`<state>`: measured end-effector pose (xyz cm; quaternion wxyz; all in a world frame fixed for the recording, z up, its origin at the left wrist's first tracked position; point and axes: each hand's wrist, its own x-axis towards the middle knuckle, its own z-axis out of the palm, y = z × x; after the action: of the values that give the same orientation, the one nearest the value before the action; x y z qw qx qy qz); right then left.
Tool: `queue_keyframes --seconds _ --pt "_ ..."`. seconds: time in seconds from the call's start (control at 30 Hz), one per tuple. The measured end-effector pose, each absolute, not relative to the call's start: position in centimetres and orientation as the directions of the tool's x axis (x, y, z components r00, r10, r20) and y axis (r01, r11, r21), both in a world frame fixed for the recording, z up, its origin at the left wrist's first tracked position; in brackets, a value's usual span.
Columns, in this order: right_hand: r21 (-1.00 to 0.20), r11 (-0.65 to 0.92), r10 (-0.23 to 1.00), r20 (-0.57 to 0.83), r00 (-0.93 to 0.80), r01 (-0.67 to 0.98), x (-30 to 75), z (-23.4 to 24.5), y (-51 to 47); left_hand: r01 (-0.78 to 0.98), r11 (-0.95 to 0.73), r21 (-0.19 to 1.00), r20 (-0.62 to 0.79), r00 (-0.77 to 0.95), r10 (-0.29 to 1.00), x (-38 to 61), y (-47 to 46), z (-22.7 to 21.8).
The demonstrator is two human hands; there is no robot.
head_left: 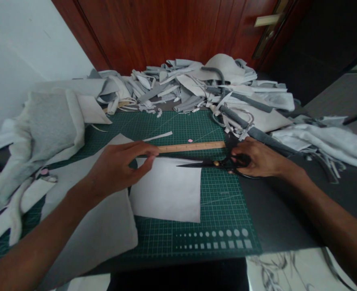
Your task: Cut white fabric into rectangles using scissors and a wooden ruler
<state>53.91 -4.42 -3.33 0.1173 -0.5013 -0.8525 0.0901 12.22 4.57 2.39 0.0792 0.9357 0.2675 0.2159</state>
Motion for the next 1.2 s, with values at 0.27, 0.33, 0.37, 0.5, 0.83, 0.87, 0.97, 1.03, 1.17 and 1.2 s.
queue_keyframes --seconds 0.27,0.33,0.37,0.5,0.83,0.87,0.97,1.03,1.17,1.2 --pt "-0.193 0.450 0.893 0.088 -0.441 0.872 53.5 -3.1 -4.3 0.203 -0.954 0.222 0.186 0.951 0.246 19.1 7.4 2.0" --pt "-0.164 0.445 0.896 0.082 -0.437 0.881 53.4 -2.9 -4.3 0.184 -0.946 0.267 0.147 0.962 0.229 20.2 8.1 1.7" --pt "-0.150 0.443 0.897 0.080 -0.436 0.884 53.4 -2.8 -4.2 0.180 -0.941 0.285 0.133 0.965 0.225 20.6 8.4 1.6" --pt "-0.144 0.434 0.901 0.071 -0.428 0.890 53.4 -2.5 -4.1 0.144 -0.932 0.333 0.114 0.975 0.192 22.0 9.4 1.3" --pt "-0.144 0.400 0.916 0.029 -0.400 0.905 53.3 -1.9 -4.6 0.110 -0.819 0.563 0.071 0.981 0.181 22.9 10.6 -0.2" --pt "-0.154 0.399 0.916 0.023 -0.400 0.904 53.3 -1.9 -4.7 0.113 -0.817 0.566 0.068 0.981 0.183 22.9 10.7 -0.3" --pt "-0.177 0.395 0.915 -0.010 -0.403 0.901 53.3 -1.9 -4.7 0.114 -0.830 0.546 0.058 0.983 0.173 23.0 10.7 -0.3" --pt "-0.179 0.393 0.914 -0.035 -0.405 0.902 53.4 -1.8 -4.7 0.097 -0.838 0.538 0.064 0.986 0.155 23.0 10.7 -0.2" --pt "-0.179 0.407 0.904 -0.060 -0.423 0.895 53.6 -1.9 -4.6 0.083 -0.844 0.531 0.072 0.987 0.142 23.1 10.5 0.1" --pt "-0.182 0.415 0.901 -0.058 -0.431 0.892 53.7 -1.9 -4.5 0.090 -0.844 0.528 0.069 0.987 0.148 23.1 10.5 0.1"
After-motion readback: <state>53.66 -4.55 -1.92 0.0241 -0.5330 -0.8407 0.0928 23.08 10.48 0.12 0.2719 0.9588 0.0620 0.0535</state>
